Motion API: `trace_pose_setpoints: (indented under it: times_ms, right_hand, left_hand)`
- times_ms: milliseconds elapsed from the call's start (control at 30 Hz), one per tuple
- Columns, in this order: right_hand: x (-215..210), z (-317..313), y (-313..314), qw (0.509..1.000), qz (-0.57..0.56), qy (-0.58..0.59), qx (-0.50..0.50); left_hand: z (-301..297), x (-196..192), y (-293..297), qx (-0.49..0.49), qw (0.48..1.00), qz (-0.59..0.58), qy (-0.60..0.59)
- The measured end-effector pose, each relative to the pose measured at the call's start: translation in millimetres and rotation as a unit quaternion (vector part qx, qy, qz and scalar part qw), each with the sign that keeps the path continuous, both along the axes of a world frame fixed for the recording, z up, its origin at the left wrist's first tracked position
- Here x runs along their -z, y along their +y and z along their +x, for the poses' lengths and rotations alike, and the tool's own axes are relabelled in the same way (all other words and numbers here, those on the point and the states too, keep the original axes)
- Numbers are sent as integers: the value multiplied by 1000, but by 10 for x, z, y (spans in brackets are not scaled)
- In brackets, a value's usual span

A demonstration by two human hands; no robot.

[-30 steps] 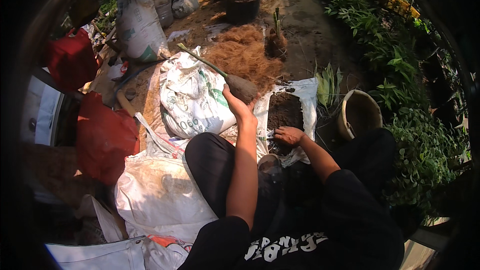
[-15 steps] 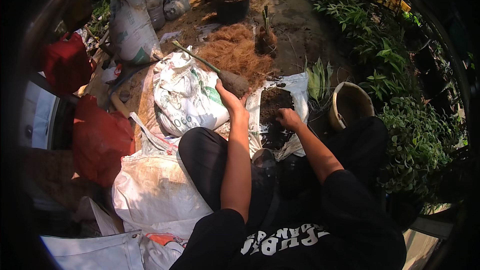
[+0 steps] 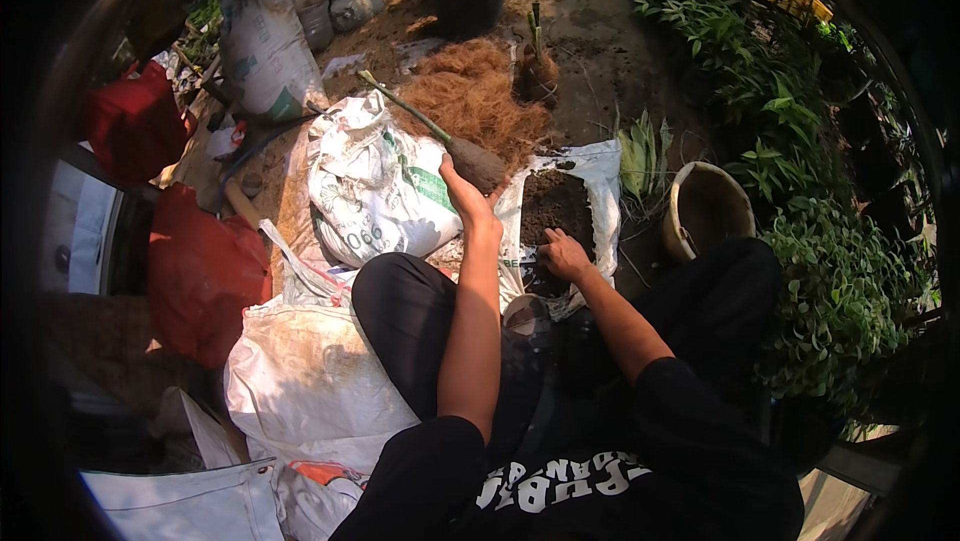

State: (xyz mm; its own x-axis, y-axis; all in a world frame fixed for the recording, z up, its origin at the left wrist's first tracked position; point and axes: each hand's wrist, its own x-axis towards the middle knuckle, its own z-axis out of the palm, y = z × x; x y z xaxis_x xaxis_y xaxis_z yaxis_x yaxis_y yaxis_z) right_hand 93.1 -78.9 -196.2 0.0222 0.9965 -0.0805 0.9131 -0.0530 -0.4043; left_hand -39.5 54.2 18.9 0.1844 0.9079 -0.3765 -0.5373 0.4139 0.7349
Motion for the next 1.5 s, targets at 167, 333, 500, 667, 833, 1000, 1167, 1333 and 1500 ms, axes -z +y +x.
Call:
trace_pose_setpoints:
  times_ms: [167,333,500,667,833,1000,1167,1333,1500]
  right_hand:
    - [-46,119,110,940,23,290,176]
    - [-362,412,335,914,12,307,264]
    - [-333,539,398,943,197,122,239]
    - [-307,603,170,936,-220,106,254]
    - [-131,345,-122,964,-100,25,246]
    - [354,489,-171,951,-32,52,302]
    - [-110,568,87,945,90,152,277]
    - [-409,615,219,937,102,204,263]
    - [-317,643,198,934,36,277,222]
  left_hand:
    - [12,-18,-25,-10,1000,5,1]
    - [27,-64,-25,-15,999,-14,25]
    - [62,-100,-73,-13,999,-11,35]
    - [54,-46,-43,-8,1000,-5,28]
    - [29,-12,-22,-11,999,-3,38]
    - [113,-35,-51,-17,999,-16,49]
    - [41,9,-20,0,1000,-1,31]
    - [43,-59,-48,9,1000,1,25]
    - [35,-1,-20,7,1000,-3,27]
